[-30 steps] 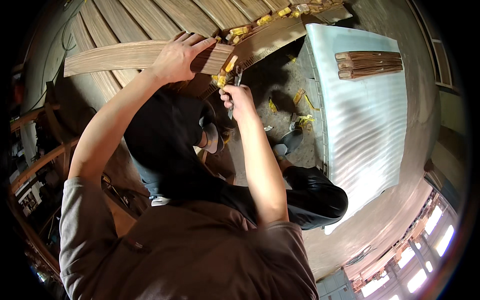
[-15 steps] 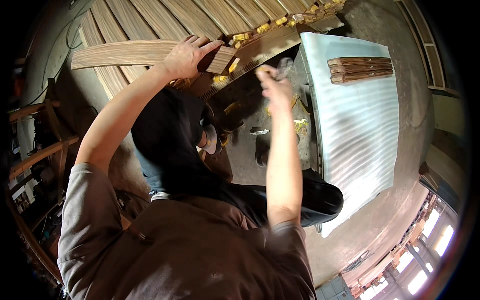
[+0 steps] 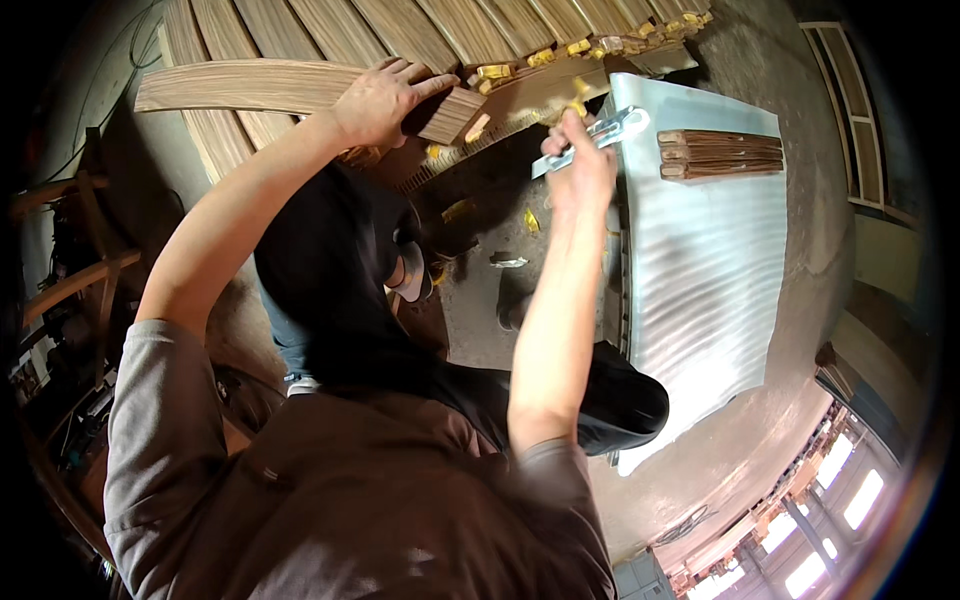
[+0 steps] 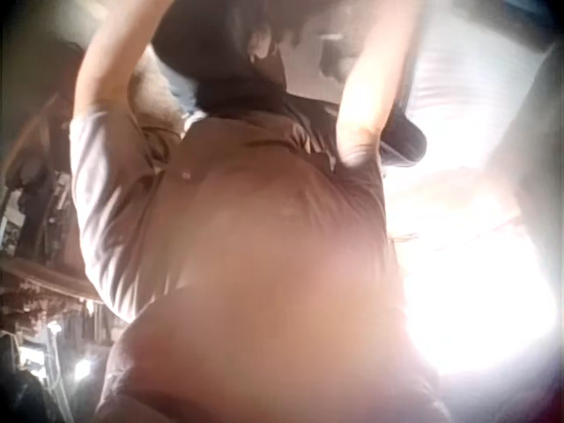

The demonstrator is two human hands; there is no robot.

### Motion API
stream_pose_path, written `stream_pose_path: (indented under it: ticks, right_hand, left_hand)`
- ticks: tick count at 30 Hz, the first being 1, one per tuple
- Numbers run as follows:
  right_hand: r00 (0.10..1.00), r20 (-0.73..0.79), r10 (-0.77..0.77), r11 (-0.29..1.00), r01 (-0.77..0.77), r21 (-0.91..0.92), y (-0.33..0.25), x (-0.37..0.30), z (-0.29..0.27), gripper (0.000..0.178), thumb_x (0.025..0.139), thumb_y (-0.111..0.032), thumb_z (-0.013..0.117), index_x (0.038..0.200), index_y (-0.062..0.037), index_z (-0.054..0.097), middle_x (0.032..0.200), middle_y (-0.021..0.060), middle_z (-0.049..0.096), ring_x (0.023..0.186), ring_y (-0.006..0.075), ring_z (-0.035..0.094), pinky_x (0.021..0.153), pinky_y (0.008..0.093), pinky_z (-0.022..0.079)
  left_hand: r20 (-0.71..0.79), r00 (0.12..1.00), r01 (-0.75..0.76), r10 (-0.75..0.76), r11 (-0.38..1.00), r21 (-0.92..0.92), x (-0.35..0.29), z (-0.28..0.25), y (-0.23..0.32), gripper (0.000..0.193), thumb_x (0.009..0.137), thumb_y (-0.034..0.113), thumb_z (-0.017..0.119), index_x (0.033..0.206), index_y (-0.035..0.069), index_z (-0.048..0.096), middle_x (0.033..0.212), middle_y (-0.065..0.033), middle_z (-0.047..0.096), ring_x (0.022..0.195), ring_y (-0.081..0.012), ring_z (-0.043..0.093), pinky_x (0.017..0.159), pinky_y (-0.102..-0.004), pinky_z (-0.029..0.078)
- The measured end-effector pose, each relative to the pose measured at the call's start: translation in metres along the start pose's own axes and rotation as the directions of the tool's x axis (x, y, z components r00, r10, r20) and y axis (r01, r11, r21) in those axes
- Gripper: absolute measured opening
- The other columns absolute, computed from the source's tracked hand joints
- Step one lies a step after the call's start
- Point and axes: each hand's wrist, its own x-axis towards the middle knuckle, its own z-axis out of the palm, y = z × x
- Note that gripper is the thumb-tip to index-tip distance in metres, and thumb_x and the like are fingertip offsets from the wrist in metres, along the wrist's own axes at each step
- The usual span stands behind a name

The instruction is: The person uses a knife to shave and shape the ends of curved wooden pieces. They pick up each piece from a rack, remove excess material with the knife, and place the finished pieces onto a white sheet on the floor.

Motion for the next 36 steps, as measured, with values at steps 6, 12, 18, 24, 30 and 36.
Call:
stream_pose_path:
  ticks: [6,12,18,24,30,36]
  right_hand:
    - [0.945,-0.324,-0.034,0.393,-0.286,-0.874,0.029,0.007,-0.049,0.013,0.090,-0.011,0.070,0.094,-0.0003,0.064,0.082,0.0105,0.075,0.058,0.0112,0.064,0.056,0.0268,0.050]
    - [0.994,-0.015,-0.109,0.576,0.050,-0.816,0.083,-0.023,-0.042,0.036,0.094,-0.006,0.064,0.129,0.0023,0.057,0.099,0.0123,0.076,0.068,0.0101,0.065,0.067,0.0242,0.053]
    - [0.996,-0.084,-0.005,0.930,-0.026,-0.366,0.091,-0.018,-0.014,0.013,0.093,-0.013,0.070,0.084,-0.0068,0.062,0.069,-0.0019,0.055,0.059,0.0062,0.047,0.051,0.0222,0.034]
    - [0.985,-0.168,-0.033,0.788,-0.078,-0.611,0.088,-0.015,0.017,0.016,0.089,-0.017,0.076,0.084,-0.0050,0.067,0.067,-0.0043,0.055,0.056,0.0037,0.043,0.052,0.0205,0.032]
    - [0.973,0.086,-0.216,0.419,0.172,-0.891,0.091,-0.003,0.003,0.021,0.085,-0.016,0.075,0.085,0.0043,0.068,0.069,0.0097,0.066,0.062,0.0165,0.059,0.065,0.0341,0.050]
    - [0.943,0.258,-0.212,0.351,0.320,-0.880,0.101,-0.026,-0.012,0.018,0.090,-0.015,0.067,0.092,0.0025,0.065,0.076,0.0171,0.067,0.068,0.0241,0.065,0.068,0.0370,0.051]
  left_hand:
    - [-0.015,1.000,0.019,-0.020,0.999,-0.046,-0.001,0.003,0.003,0.101,0.064,0.016,0.083,0.153,0.020,0.036,0.129,-0.0112,0.056,0.124,-0.0341,0.055,0.111,-0.0443,0.041]
    - [-0.051,0.999,0.008,-0.010,0.999,-0.045,-0.003,0.008,0.002,0.101,0.062,0.012,0.082,0.153,0.020,0.037,0.126,-0.0117,0.056,0.125,-0.0348,0.053,0.110,-0.0445,0.042]
    - [-0.035,0.999,0.017,-0.019,0.999,-0.044,-0.004,0.006,0.003,0.099,0.063,0.006,0.078,0.152,0.019,0.038,0.126,-0.0119,0.056,0.123,-0.0348,0.054,0.109,-0.0437,0.043]
    - [-0.052,0.998,0.023,-0.026,0.998,-0.065,-0.002,0.010,0.003,0.096,0.065,0.004,0.078,0.152,0.021,0.039,0.126,-0.0110,0.057,0.122,-0.0343,0.055,0.106,-0.0436,0.045]
    - [-0.029,0.999,0.040,-0.041,0.998,-0.047,-0.002,0.010,0.003,0.098,0.066,0.008,0.080,0.152,0.023,0.038,0.128,-0.0110,0.056,0.123,-0.0347,0.055,0.106,-0.0432,0.046]
    - [0.009,0.999,0.046,-0.046,0.999,-0.009,-0.002,0.008,0.003,0.100,0.064,0.012,0.081,0.153,0.023,0.036,0.129,-0.0114,0.056,0.124,-0.0343,0.055,0.107,-0.0436,0.045]
